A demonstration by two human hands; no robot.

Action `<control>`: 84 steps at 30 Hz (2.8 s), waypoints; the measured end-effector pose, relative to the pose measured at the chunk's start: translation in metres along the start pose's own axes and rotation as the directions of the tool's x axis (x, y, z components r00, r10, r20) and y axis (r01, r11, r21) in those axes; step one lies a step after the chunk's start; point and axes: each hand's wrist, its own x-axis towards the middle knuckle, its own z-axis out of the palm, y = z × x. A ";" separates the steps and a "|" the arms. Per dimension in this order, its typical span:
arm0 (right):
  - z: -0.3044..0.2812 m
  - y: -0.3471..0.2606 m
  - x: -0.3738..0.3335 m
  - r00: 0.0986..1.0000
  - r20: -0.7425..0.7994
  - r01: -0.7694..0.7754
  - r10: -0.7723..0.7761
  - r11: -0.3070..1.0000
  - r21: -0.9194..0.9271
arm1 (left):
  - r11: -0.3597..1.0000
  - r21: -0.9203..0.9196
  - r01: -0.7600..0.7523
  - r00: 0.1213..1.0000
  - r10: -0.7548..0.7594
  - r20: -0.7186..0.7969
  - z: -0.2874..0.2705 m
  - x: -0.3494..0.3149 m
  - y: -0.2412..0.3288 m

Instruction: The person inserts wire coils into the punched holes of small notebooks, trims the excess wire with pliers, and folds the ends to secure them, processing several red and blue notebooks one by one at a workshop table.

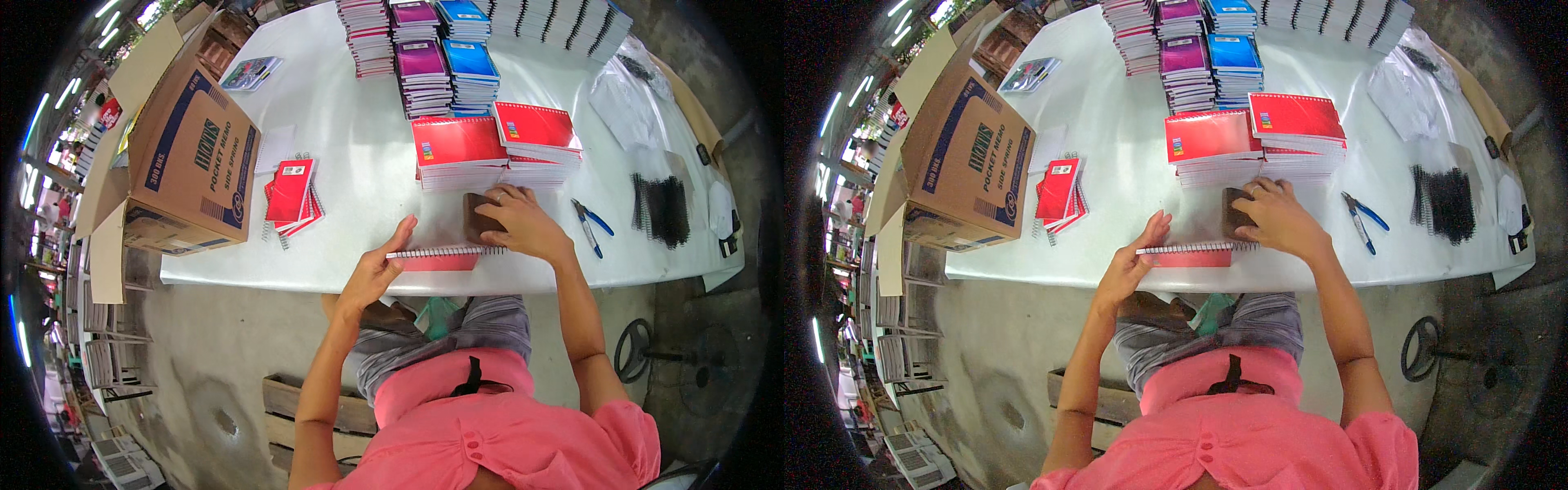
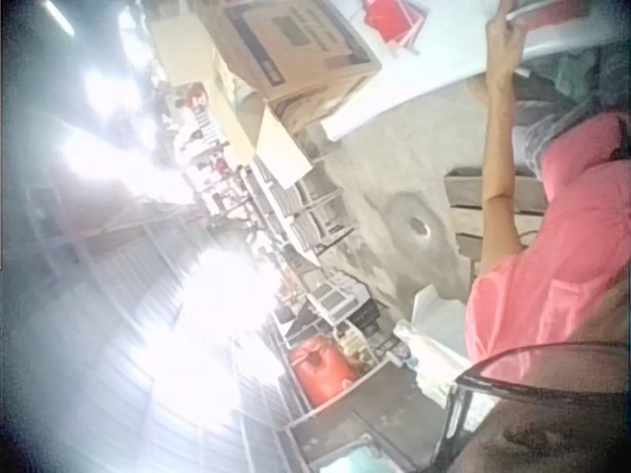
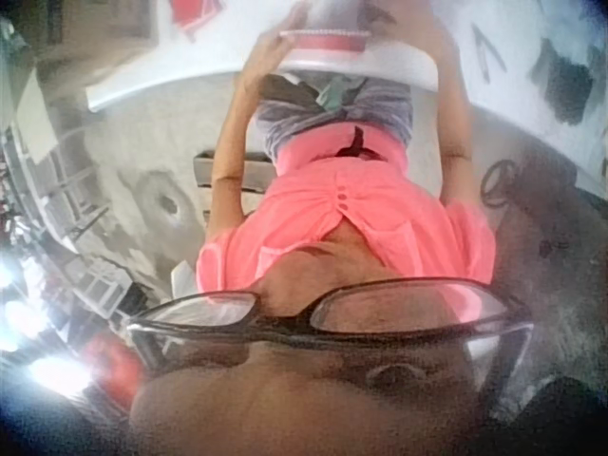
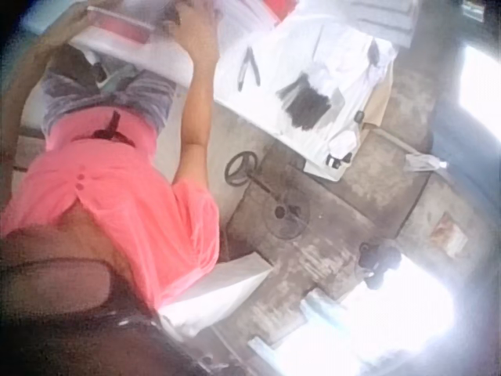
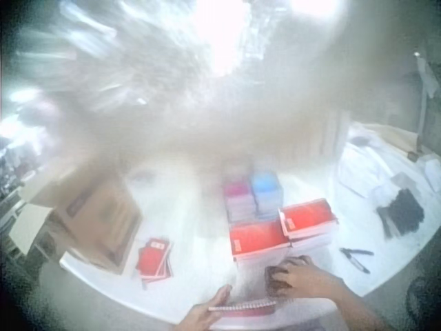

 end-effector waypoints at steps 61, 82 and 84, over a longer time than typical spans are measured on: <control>0.041 -0.107 0.029 0.852 -0.465 0.258 -0.240 0.966 -0.024 | 0.985 0.152 0.078 0.994 -0.089 0.071 -0.013 -0.010 -0.003; 0.043 -0.107 0.024 0.869 -0.445 0.217 -0.216 0.975 -0.051 | 0.962 0.231 0.145 0.985 -0.163 0.057 -0.012 -0.009 0.006; 0.045 -0.105 0.023 0.873 -0.442 0.206 -0.205 0.977 -0.047 | 0.956 0.245 0.163 0.982 -0.181 0.050 -0.009 -0.011 0.006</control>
